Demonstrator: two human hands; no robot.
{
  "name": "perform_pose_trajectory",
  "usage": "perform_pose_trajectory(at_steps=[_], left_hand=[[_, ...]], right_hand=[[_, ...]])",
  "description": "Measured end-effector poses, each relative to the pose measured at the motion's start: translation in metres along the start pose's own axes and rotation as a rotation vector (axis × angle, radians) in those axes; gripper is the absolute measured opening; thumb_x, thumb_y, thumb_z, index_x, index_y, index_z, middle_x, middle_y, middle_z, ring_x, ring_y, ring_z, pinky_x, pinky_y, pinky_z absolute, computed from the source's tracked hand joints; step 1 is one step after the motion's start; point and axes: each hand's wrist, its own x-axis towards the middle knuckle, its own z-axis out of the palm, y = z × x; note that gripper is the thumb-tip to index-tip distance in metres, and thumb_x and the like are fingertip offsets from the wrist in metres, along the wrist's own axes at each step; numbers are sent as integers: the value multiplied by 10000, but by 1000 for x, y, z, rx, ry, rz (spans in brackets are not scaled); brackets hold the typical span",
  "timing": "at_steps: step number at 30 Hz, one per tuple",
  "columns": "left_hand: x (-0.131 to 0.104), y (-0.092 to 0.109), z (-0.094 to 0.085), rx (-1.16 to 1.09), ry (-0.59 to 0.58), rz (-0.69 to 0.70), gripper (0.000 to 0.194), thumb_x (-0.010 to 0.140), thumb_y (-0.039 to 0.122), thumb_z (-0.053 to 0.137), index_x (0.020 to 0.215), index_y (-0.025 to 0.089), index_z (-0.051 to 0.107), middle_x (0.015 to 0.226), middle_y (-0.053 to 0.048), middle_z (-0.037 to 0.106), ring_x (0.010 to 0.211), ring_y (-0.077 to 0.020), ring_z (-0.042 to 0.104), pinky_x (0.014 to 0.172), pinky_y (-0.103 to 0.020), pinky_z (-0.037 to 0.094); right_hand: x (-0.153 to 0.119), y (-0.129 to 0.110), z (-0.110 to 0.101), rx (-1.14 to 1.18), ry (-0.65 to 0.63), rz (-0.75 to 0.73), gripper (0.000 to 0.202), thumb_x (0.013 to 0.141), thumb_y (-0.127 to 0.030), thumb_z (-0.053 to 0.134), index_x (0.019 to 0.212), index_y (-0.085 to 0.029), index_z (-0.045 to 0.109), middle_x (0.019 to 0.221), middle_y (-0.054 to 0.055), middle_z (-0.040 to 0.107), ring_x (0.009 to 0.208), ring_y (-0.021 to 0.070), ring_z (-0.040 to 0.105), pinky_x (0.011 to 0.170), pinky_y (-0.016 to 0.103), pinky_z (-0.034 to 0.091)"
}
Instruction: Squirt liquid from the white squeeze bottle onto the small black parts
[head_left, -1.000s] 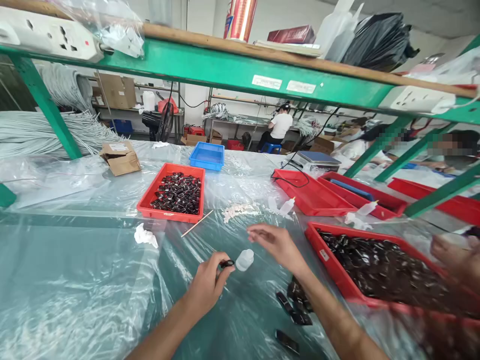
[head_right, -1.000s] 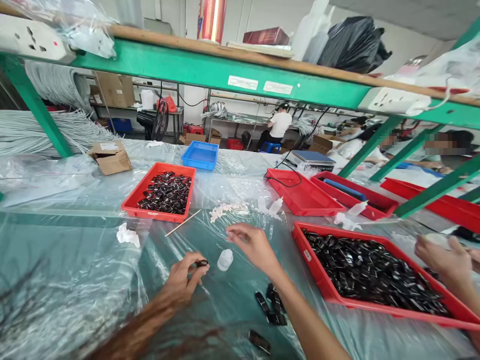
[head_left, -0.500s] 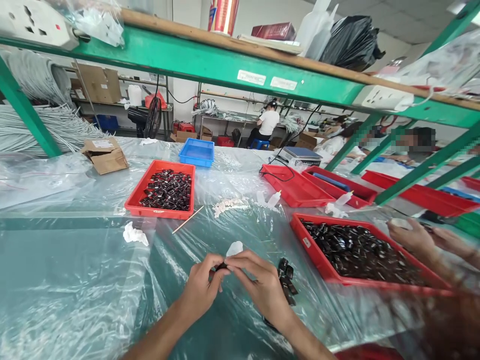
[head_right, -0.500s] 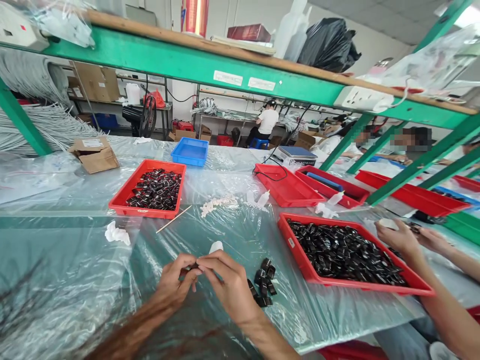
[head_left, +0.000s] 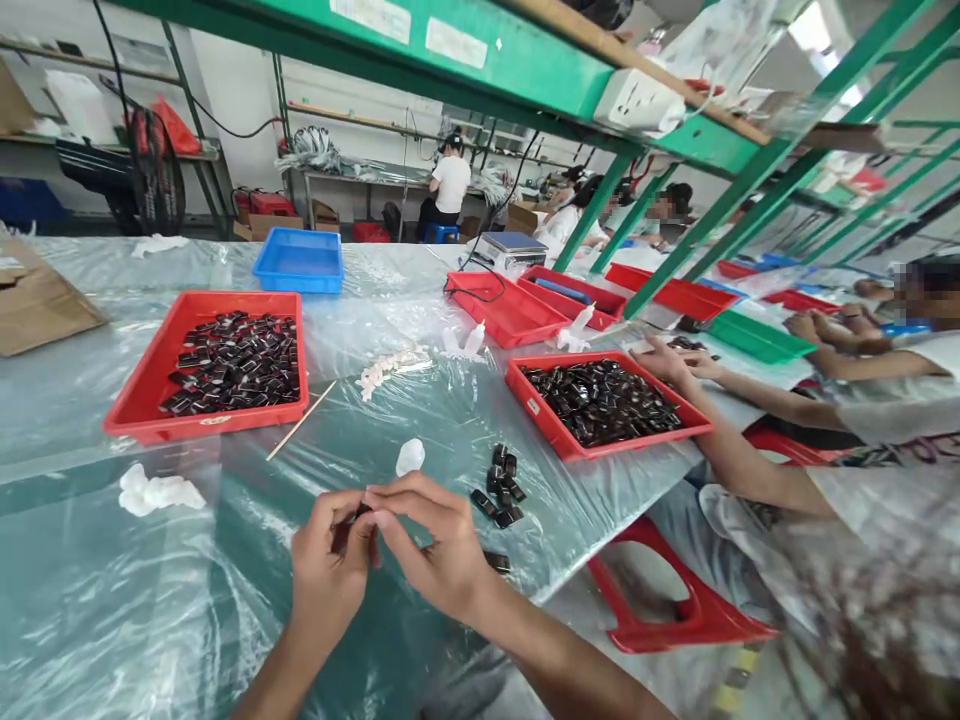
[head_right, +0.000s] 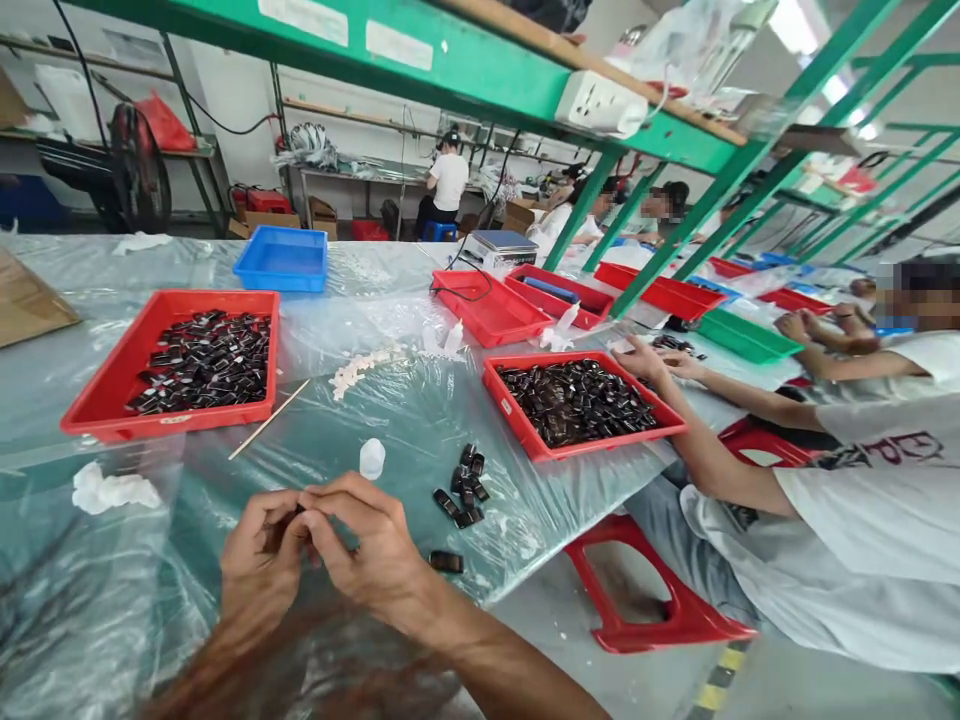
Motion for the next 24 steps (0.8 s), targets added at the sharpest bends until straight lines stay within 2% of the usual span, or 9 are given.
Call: perform_pose_trajectory(at_steps=[3, 6, 8, 10, 12, 15, 17, 21, 24], left_hand=[[5, -2, -6, -24, -48, -25, 336, 1133, 615, 836, 1107, 295, 736, 774, 55, 795, 538, -172, 696, 548, -293, 586], [16, -4, -13, -26, -104, -63, 313, 1170, 600, 768, 1132, 304, 675, 905, 41, 778, 601, -161, 620, 584, -305, 531], [23, -5, -17, 13, -117, -73, 284, 1184, 564, 715, 1100, 305, 635, 942, 38, 747, 643, -161, 550, 612, -313, 466], [29, -6, -19, 54, -120, -90, 290, 1166, 548, 683, 1033, 303, 598, 882, 54, 666, 677, -172, 497, 648, -324, 420], [32, -7, -19, 77, -153, -140, 332, 1136, 569, 660, 960, 305, 564, 784, 81, 533, 671, -178, 450, 657, -332, 385], [35, -9, -16, 97, -197, -219, 364, 1092, 579, 642, 880, 312, 515, 719, 100, 418, 626, -171, 381, 642, -340, 320], [35, -13, -15, 102, -204, -239, 345, 1073, 540, 643, 856, 314, 497, 692, 101, 404, 613, -169, 374, 646, -346, 299], [36, -23, -19, 66, -286, -273, 297, 1074, 535, 619, 893, 314, 536, 646, 119, 320, 596, -171, 301, 641, -360, 237], [36, -28, -23, 53, -310, -263, 257, 1077, 517, 602, 929, 309, 566, 648, 120, 293, 610, -175, 277, 654, -370, 222]], right_hand=[[8, -1, -7, 37, -47, -70, 318, 1241, -493, 686, 1450, -450, 921, 1288, 15, 958, 1059, 246, 954, 912, 375, 845], [32, 11, -38, -55, -155, -124, 324, 1221, -504, 717, 1459, -400, 911, 1406, 26, 933, 1246, 267, 917, 1071, 441, 813], [56, 36, -63, -119, -79, -52, 339, 1248, -456, 653, 1404, -304, 913, 1428, 88, 909, 1339, 291, 867, 1157, 498, 764], [85, 73, -84, -183, -39, 62, 369, 1277, -419, 593, 1307, -222, 903, 1351, 130, 896, 1213, 263, 865, 1092, 479, 751], [113, 113, -96, -259, -46, 187, 305, 1251, -417, 696, 1213, -176, 877, 1219, 101, 883, 1043, 220, 853, 1005, 446, 750], [147, 162, -104, -378, -66, 348, 300, 1215, -454, 796, 1304, -170, 831, 1253, 70, 860, 1078, 212, 846, 997, 430, 758], [162, 182, -105, -451, -75, 433, 340, 1206, -465, 814, 1399, -186, 814, 1358, 88, 850, 1169, 237, 850, 1027, 444, 763], [180, 202, -108, -579, -119, 549, 382, 1201, -461, 825, 1465, -187, 795, 1415, 99, 839, 1183, 241, 855, 1028, 438, 766], [194, 211, -107, -656, -177, 557, 406, 1190, -461, 838, 1485, -187, 788, 1439, 107, 837, 1194, 248, 852, 1038, 456, 771]])
